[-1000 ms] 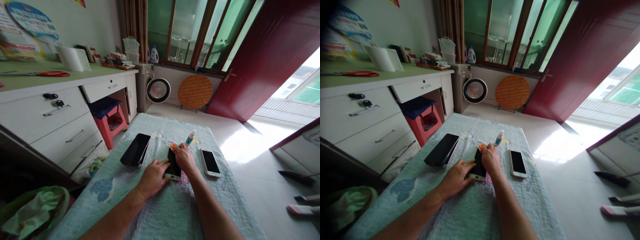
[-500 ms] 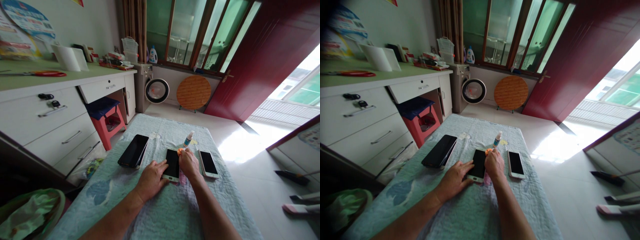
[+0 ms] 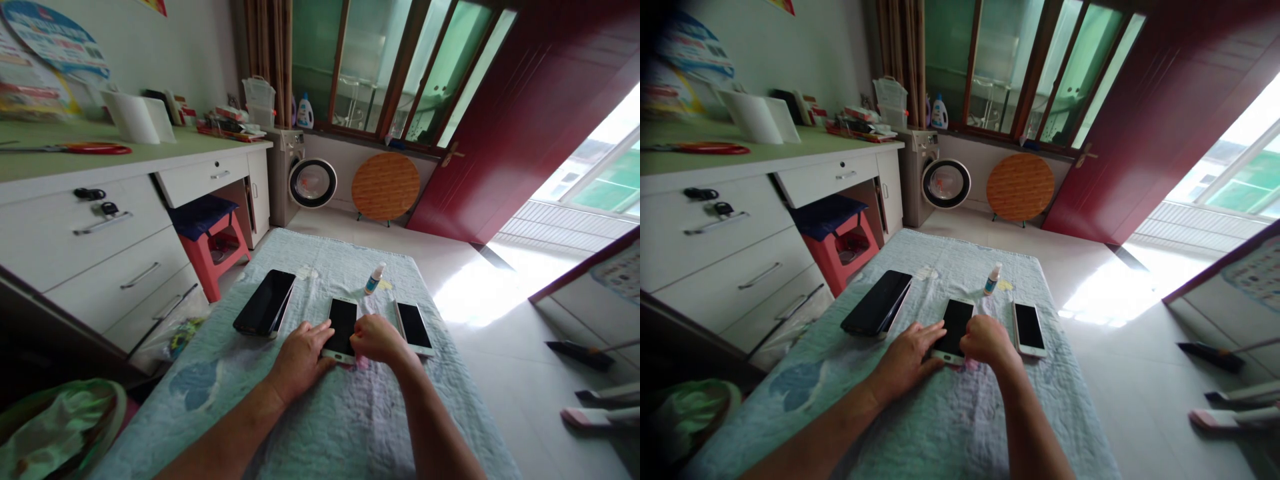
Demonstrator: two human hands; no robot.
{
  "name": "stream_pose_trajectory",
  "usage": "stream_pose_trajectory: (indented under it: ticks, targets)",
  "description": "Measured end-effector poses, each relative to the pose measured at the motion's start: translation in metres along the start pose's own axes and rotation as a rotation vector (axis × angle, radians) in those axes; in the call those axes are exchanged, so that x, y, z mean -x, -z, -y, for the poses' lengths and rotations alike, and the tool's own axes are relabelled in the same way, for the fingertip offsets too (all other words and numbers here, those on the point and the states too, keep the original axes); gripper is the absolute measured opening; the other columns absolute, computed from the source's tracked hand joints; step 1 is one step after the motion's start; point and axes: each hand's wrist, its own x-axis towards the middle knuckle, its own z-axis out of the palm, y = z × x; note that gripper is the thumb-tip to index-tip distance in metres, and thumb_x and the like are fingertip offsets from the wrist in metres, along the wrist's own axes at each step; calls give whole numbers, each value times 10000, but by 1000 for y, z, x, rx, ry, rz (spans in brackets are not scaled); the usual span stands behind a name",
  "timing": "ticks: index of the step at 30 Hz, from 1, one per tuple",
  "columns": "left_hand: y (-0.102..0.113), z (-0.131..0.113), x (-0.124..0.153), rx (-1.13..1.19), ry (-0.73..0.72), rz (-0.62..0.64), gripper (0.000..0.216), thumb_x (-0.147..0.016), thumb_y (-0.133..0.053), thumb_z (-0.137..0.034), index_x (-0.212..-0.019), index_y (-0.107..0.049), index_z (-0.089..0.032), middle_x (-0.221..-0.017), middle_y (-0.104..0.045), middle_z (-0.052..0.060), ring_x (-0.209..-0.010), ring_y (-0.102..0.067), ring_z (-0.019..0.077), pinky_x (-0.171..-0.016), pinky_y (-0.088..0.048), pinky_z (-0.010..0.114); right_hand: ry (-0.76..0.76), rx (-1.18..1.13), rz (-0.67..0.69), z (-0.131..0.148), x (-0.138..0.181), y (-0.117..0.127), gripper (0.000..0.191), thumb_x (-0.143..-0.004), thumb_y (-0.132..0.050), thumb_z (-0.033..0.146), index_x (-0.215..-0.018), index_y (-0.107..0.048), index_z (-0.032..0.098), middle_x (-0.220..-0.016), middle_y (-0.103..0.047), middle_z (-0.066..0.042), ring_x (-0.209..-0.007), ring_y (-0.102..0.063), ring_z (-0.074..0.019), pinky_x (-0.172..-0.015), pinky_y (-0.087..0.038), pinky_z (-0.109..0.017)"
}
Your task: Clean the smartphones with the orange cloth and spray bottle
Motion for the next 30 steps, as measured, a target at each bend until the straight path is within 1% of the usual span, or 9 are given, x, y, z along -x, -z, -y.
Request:
stream_pose_trajectory:
  ticks: [4, 6, 8, 11, 14, 17, 19, 24, 30]
  targets:
    - [-1, 1, 0, -13, 3, -3, 522, -811, -680, -405, -1275, -599, -178, -1407, -530, 78, -1169, -543, 295, -1018, -433, 418, 85, -172, 249, 0, 7, 6, 159, -670, -574, 213, -621, -720, 169, -549, -632, -8, -501, -538, -103, -474, -324, -201]
    - [-2, 1, -1, -12, 2, -6, 518, -808, -680, -398, -1273, -600, -183, -1407, -530, 76, -1167, -544, 296, -1018, -433, 424, 96, -221, 290, 1, 9, 8, 154, -662, -584, 211, -606, -720, 165, -512, -602, 3, -461, -500, -93, -451, -307, -203]
    - [-1, 1, -1, -8, -3, -12, 507, -811, -674, -396, -1268, -602, -187, -1403, -534, 76, -1162, -548, 293, -1012, -435, 426, 92, -229, 276, 2, 10, 10, 171, -666, -570, 194, -579, -715, 167, -502, -598, 0, -453, -490, -94, -455, -308, -211]
    - [1, -1, -1, -5, -10, -11, 489, -825, -660, -403, -1260, -605, -185, -1399, -539, 78, -1153, -553, 288, -1003, -440, 417, 61, -186, 158, 1, 7, 10, 205, -690, -548, 186, -564, -710, 181, -534, -626, -16, -497, -525, -112, -492, -326, -224]
    - [2, -1, -1, -10, -4, 8, 503, -825, -664, -406, -1267, -596, -176, -1402, -534, 85, -1154, -547, 291, -1006, -434, 416, -18, -90, -58, -1, 0, 5, 206, -747, -556, 224, -633, -722, 183, -609, -654, -40, -580, -566, -136, -530, -322, -239]
    - [2, -1, -1, -10, -7, 5, 503, -817, -677, -394, -1267, -593, -184, -1405, -531, 84, -1143, -547, 290, -1001, -432, 417, -119, -40, -258, -5, -12, -6, 280, -856, -501, 277, -719, -721, 171, -744, -676, -70, -698, -597, -155, -577, -330, -247]
    - [0, 0, -1, -8, -18, -3, 479, -812, -684, -364, -1251, -604, -191, -1402, -535, 79, -1120, -553, 283, -991, -435, 411, -144, -44, -358, -6, -20, -15, 288, -902, -465, 270, -801, -716, 173, -869, -671, -72, -782, -598, -151, -623, -343, -239]
    - [-1, -1, 0, -25, -38, -12, 443, -802, -682, -274, -1235, -615, -202, -1383, -554, 64, -1072, -556, 273, -968, -445, 405, -151, -135, -495, -8, -33, -32, 278, -947, -416, 247, -964, -691, 215, -1030, -622, -40, -881, -566, -138, -702, -352, -219]
    - [-1, -1, 1, -32, -50, -18, 425, -808, -672, -252, -1227, -616, -205, -1381, -555, 54, -1063, -553, 271, -967, -451, 404, -122, -159, -559, -8, -39, -37, 292, -968, -396, 273, -977, -683, 222, -1045, -601, -45, -914, -540, -149, -693, -353, -213]
